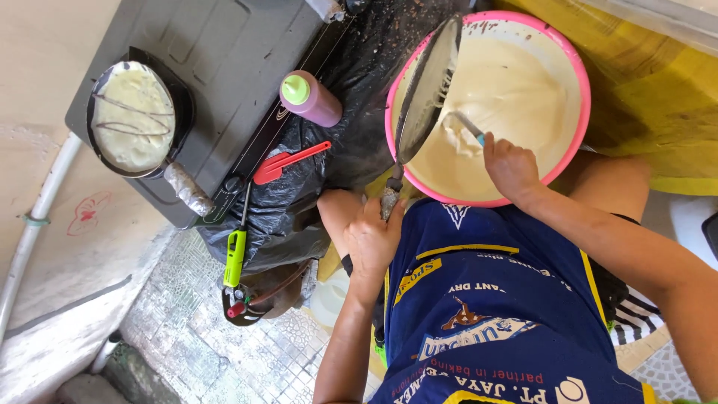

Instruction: Cooking and stacking crepes using multiple pans on a gas stove, including adding chocolate drizzle.

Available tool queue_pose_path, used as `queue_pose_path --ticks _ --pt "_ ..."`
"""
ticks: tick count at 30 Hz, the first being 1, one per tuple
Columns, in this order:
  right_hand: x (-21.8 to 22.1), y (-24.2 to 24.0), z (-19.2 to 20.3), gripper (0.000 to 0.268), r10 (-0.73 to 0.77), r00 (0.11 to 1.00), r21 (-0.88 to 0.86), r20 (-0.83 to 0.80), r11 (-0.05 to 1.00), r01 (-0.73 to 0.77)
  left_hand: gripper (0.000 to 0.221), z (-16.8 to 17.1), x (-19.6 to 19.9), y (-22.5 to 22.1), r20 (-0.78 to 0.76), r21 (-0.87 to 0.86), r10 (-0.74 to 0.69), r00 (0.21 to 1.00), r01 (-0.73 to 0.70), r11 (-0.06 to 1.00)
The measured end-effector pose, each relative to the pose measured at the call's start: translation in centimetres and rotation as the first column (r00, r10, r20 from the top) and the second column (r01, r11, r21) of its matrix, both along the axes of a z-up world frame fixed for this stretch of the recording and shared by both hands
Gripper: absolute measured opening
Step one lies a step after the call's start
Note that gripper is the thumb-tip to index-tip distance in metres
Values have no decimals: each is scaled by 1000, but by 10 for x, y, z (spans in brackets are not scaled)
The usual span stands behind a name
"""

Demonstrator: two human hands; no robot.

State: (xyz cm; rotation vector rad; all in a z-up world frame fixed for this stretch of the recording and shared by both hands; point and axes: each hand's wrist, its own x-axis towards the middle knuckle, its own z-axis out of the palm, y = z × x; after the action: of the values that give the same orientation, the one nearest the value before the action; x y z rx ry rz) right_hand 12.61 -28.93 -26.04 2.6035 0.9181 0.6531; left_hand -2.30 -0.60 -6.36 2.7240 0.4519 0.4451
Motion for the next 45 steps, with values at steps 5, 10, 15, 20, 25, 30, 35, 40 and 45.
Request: queue_pose_path --ticks 5,10,15,20,25,30,35,40,45 --pt "38 11 -3 44 -63 995 25 73 998 61 45 6 -2 -5 6 -23 3 1000 -2 1000" --pt "68 -29 -27 44 -130 980 52 148 991 124 47 -12 -9 -5 -22 12 36 999 -36 999" --pt "39 -81 -8 45 -136 978 -10 158 990 139 46 -14 -8 -9 -35 -34 50 998 -52 998" --pt "-16 -118 9 62 -351 935 -300 39 889 346 44 4 -5 -14 -95 -230 -62 994 39 972" --pt "-68 -128 14 59 -395 918 -334 -9 867 370 48 3 -5 -16 -201 -337 -58 978 -13 941" --pt "-110 -111 47 48 -388 905 -338 -174 887 315 50 21 0 -16 -308 -555 -50 950 -137 820" --pt "-138 -98 48 46 -311 921 -316 -234 920 231 42 -5 -6 -13 -258 -953 -169 951 -280 -119" --pt "-117 -65 35 46 -227 965 -186 -129 962 201 42 -5 -14 -22 -115 -936 -147 982 -157 -314" --pt "-62 -40 13 38 -225 974 -64 -39 973 222 43 7 -14 -22 -107 -946 -75 991 -125 -299"
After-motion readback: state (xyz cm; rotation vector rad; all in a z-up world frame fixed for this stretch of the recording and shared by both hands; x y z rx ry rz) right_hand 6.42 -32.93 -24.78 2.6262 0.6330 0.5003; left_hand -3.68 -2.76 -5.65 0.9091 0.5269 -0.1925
